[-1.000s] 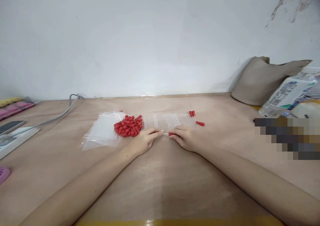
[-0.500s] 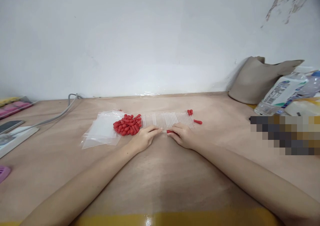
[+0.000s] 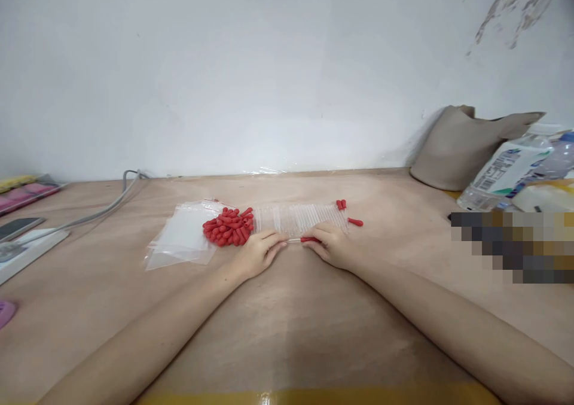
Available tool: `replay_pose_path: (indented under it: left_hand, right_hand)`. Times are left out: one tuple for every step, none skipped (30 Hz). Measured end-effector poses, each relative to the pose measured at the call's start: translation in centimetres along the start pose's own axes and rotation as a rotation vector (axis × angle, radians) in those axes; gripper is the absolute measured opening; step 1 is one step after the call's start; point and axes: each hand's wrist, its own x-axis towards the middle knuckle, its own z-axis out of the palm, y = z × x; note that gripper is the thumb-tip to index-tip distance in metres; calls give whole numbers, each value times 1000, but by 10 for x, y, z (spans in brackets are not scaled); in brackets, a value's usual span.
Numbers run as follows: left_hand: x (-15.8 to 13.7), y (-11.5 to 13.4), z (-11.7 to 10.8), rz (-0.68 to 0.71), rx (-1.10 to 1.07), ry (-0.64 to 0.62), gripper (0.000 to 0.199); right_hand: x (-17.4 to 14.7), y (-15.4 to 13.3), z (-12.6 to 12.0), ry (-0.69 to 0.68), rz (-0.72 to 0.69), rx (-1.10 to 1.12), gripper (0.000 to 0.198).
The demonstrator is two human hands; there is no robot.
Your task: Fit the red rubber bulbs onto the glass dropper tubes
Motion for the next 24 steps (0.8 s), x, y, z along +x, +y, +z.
replay_pose_path:
  left_hand:
    - [0, 2, 0, -11, -14, 5, 22]
    - [1, 3, 0, -18, -27, 11, 21]
    - [1, 4, 0, -22, -40, 17, 21]
    - [1, 4, 1, -24, -51, 24, 21]
    - [1, 4, 1, -25, -59, 30, 21]
    - [2, 4, 1, -25, -62, 34, 21]
    - [2, 4, 2, -21, -64, 34, 21]
    - [2, 3, 2, -15, -65, 34, 21]
    - [2, 3, 2, -7, -66, 31, 21]
    - [1, 3, 3, 2, -67, 27, 21]
    - [1, 3, 3, 10, -67, 25, 22]
    - [1, 3, 3, 16, -65, 24, 22]
    - [1, 3, 4, 19, -60, 27, 22]
    - [1, 3, 4, 20, -52, 29, 22]
    - [1, 3, 4, 20, -44, 31, 21]
    - [1, 3, 4, 20, -36, 34, 21]
    - [1, 3, 5, 23, -31, 37, 21]
    - [1, 3, 5, 26, -28, 37, 21]
    - [2, 3, 5, 29, -28, 36, 21]
    - [2, 3, 5, 33, -30, 36, 21]
    - [2, 3, 5, 36, -35, 34, 21]
    - [2, 3, 5, 37, -40, 30, 21]
    - [3, 3, 5, 35, -46, 28, 21]
    - [3, 3, 6, 26, -53, 30, 21]
  right_hand:
    - [1, -1, 0, 16, -6, 5, 14]
    - [1, -2, 0, 29, -12, 10, 14]
    - [1, -3, 1, 38, -16, 16, 14]
    - [2, -3, 1, 44, -16, 21, 14]
    - [2, -4, 0, 45, -16, 26, 13]
    - [2, -4, 0, 46, -19, 30, 13]
    - [2, -4, 0, 45, -24, 33, 13]
    - [2, -4, 0, 42, -33, 35, 12]
    - [2, -4, 1, 35, -45, 37, 12]
    - [2, -4, 1, 29, -53, 38, 12]
    - [3, -4, 2, 25, -58, 38, 12]
    - [3, -4, 3, 23, -58, 39, 12]
    - [3, -4, 4, 21, -55, 41, 12]
    - [3, -4, 5, 26, -52, 41, 12]
    - [4, -4, 6, 30, -50, 41, 13]
    - [4, -4, 7, 30, -51, 41, 13]
    - [4, -4, 8, 26, -53, 41, 14]
    - [4, -4, 9, 23, -55, 41, 14]
    - [4, -4, 9, 18, -57, 41, 14]
    - [5, -4, 9, 14, -56, 43, 14]
    - [5, -4, 9, 7, -54, 47, 14]
    - [6, -4, 8, -2, -50, 55, 14]
    - [7, -4, 6, -11, -41, 66, 14]
    - [8, -5, 4, -23, -22, 84, 13]
